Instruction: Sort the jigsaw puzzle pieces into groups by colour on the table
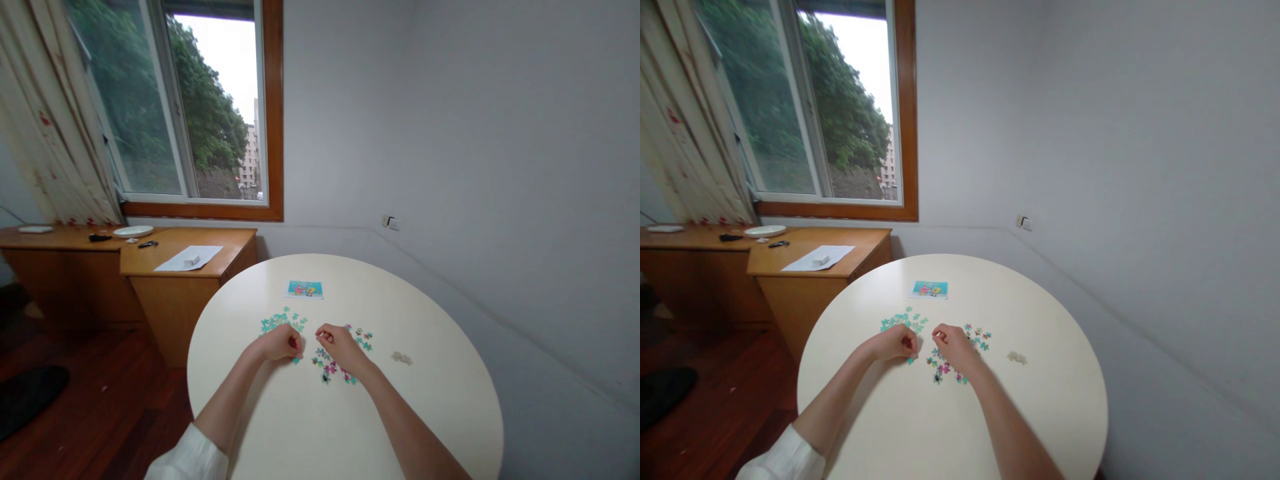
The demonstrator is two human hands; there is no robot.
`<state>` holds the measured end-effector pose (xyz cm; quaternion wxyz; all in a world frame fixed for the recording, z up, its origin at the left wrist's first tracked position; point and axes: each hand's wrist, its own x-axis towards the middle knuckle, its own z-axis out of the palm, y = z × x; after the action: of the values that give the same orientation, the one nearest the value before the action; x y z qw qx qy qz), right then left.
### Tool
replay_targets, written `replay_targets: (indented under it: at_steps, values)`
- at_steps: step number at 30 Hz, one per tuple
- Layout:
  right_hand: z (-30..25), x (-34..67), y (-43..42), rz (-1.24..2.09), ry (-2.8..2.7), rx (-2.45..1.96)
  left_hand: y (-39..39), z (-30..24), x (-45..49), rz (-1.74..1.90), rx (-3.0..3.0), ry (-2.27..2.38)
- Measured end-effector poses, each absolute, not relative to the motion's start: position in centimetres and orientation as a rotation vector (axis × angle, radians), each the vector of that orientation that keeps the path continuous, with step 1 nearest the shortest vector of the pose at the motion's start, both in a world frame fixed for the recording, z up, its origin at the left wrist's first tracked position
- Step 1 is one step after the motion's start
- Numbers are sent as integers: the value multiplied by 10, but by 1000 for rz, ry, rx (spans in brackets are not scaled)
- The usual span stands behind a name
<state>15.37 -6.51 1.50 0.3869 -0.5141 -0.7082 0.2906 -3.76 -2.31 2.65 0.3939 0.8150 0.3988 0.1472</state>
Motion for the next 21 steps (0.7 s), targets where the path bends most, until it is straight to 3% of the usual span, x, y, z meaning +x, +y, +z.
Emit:
replay_targets:
  at_steps: [21]
  values:
    - [27,162,-67,638,-1855,-1360,-22,26,-39,422,2183,1152]
